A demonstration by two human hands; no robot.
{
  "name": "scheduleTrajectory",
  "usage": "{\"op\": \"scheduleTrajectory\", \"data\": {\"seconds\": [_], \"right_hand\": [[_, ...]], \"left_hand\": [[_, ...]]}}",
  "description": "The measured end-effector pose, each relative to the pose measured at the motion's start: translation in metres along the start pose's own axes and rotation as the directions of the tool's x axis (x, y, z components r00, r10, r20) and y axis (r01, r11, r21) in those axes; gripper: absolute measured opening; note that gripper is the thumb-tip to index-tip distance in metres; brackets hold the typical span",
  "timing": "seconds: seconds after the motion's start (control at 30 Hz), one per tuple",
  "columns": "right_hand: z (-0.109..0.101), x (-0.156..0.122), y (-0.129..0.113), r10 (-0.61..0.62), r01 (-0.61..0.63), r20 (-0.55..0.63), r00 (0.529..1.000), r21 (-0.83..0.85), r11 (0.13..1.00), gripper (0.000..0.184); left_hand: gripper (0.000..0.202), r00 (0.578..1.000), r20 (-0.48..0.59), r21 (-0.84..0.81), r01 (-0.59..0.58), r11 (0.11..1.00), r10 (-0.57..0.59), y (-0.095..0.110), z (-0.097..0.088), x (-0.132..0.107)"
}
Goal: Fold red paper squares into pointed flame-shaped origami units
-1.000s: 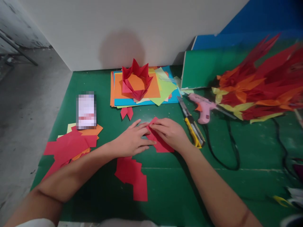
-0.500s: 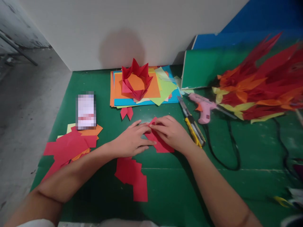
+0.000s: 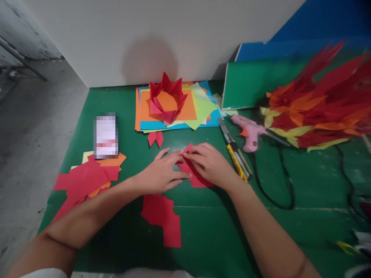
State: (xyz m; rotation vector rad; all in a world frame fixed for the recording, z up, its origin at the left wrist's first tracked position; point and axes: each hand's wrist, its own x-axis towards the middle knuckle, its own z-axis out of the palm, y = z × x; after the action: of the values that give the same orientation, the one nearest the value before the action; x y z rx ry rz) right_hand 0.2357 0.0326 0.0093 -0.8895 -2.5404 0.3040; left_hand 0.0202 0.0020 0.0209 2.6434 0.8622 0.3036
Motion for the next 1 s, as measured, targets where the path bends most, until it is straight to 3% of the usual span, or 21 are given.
{"op": "scheduleTrajectory", "data": {"seconds": [0.63, 1.0], "right_hand": [[0.0004, 0.0019, -0.0029, -0.018, 0.016, -0.027, 0.999, -0.057, 0.998, 0.026], [-0.0048, 0.0001, 0.0005, 0.014, -0.018, -0.046, 0.999, -0.101, 0.995, 0.035]], "left_hand": [[0.026, 1.000, 0.027, -0.002, -0.010, 1.000, 0.011, -0.0006, -0.0063, 0.0032], [0.027, 1.000, 0.018, -0.011, 0.010, 1.000, -0.010, 0.0013, -0.0062, 0.0023]]}}
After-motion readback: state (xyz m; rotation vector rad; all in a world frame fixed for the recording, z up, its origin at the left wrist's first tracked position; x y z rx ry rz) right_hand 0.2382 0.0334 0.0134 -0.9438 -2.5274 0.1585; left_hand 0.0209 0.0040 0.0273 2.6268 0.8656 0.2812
